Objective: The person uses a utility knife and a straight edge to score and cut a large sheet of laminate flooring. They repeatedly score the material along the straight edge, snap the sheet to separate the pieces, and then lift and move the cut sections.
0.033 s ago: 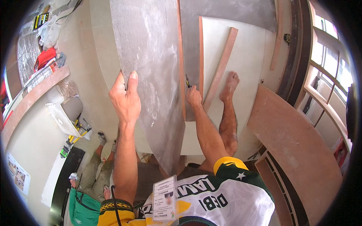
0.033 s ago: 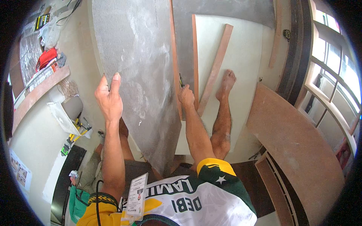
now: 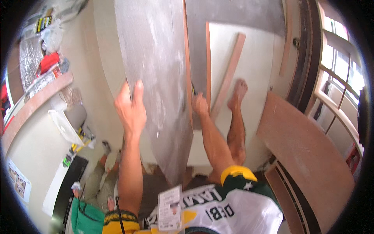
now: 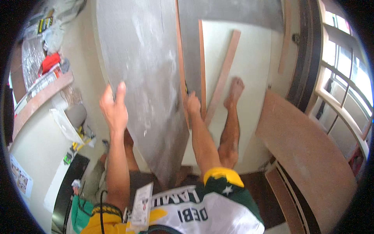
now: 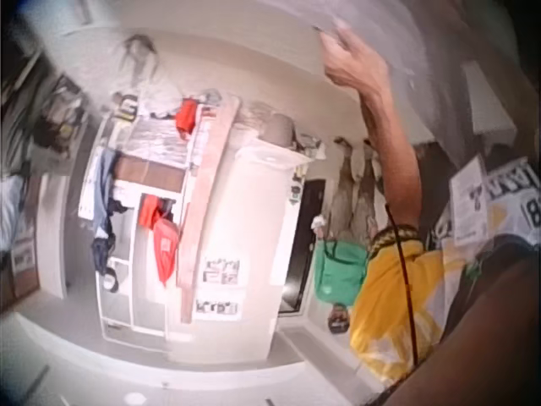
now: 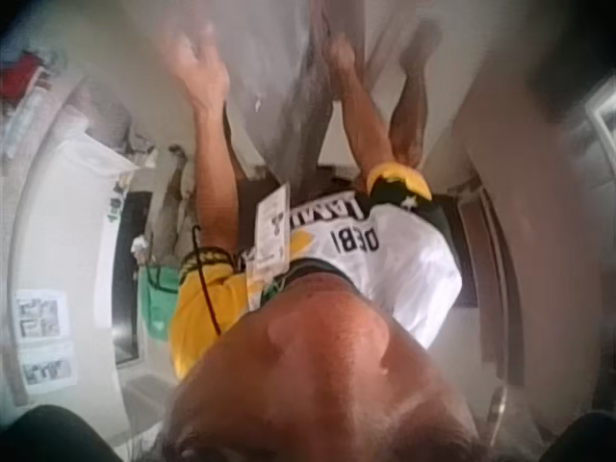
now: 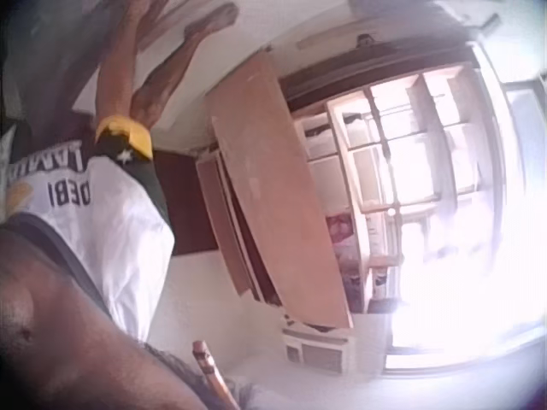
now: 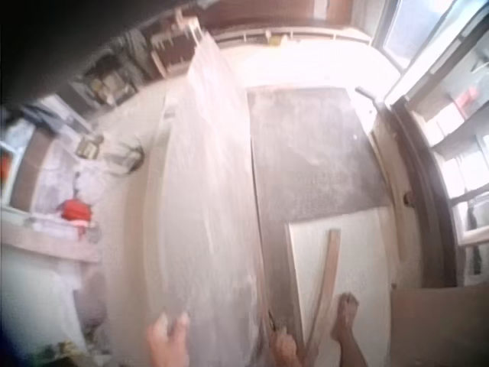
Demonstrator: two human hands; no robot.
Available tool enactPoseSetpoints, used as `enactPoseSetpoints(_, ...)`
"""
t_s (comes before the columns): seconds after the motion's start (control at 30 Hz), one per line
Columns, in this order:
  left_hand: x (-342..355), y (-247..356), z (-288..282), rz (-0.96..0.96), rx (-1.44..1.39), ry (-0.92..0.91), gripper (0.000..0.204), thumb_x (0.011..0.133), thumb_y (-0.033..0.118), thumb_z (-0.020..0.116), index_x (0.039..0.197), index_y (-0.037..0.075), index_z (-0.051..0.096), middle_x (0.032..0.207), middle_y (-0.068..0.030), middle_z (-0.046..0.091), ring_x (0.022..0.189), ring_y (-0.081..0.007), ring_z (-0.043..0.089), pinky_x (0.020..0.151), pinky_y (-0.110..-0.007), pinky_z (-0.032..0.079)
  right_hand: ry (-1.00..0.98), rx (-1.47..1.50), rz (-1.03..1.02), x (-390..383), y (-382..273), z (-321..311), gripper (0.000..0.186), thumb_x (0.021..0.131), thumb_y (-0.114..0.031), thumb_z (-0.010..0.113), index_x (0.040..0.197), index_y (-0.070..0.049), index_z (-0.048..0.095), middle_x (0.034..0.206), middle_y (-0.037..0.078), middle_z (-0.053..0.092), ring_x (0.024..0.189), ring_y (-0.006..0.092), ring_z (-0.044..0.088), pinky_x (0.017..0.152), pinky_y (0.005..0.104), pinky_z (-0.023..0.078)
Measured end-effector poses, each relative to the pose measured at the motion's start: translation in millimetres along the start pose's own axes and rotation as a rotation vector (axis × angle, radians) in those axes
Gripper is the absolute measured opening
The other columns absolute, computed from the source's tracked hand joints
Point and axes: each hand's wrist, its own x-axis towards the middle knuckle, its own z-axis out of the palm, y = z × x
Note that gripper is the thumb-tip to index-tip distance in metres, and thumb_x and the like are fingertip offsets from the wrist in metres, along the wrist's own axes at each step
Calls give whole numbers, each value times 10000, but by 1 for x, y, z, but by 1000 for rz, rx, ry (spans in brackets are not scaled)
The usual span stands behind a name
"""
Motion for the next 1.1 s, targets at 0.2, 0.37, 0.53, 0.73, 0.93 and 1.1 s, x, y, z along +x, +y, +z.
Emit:
enactPoseSetpoints(0.2, -21, -27, 9, -45, 304, 51, 313, 1010, 214, 621, 1205, -24, 679, 1061, -168, 753, 985, -204, 681, 915, -368, 516, 5, 191, -72, -29, -1, -11, 360, 1013, -295, 507, 1137, 44, 503, 1022, 375, 675, 871, 530, 684, 740, 562, 558)
enactPoseSetpoints(0.37, -18, -33, 31, 29, 333, 136, 397, 982, 326, 622, 1259, 47, 678, 1039, -209, 740, 964, -420, 690, 909, -489, 496, -18, 611, -130, 86, -18, -208, 262, 1007, -269, 546, 1054, -14, 513, 710, 183, 696, 549, 272, 701, 535, 401, 583)
enactPoseSetpoints(0.53, -10, 1, 59, -30, 317, 255, 359, 939, 209, 701, 1196, -39, 665, 1040, -240, 731, 986, -420, 691, 904, -449, 513, 414, 305, -530, 169, 53, -404, 292, 980, -262, 617, 1045, -11, 484, 699, 218, 659, 619, 407, 685, 573, 498, 541)
enactPoseSetpoints(0.73, -6, 7, 75, -222, 507, 318, 385, 909, 203, 742, 1161, -77, 663, 1083, -278, 717, 999, -418, 688, 916, -443, 512, 291, 130, -133, 33, 244, -442, 434, 1071, -361, 488, 1209, 48, 527, 1080, 330, 656, 993, 524, 630, 837, 561, 486)
enactPoseSetpoints(0.93, -4, -8, 77, -238, 345, 354, 370, 913, 122, 723, 1227, -61, 655, 1155, -262, 712, 1068, -401, 683, 961, -432, 507, -26, 225, 333, -181, 357, -418, 595, 1093, -486, 358, 1126, 24, 663, 1108, 232, 667, 1029, 330, 626, 976, 446, 465)
enactPoseSetpoints(1.1, -3, 11, 67, -211, 233, 357, 344, 923, 107, 704, 1228, -45, 658, 1163, -268, 703, 1081, -429, 674, 941, -442, 515, -134, -88, 412, -240, 350, -412, 577, 1081, -493, 358, 1167, 6, 635, 1158, 273, 655, 1129, 400, 610, 989, 489, 471)
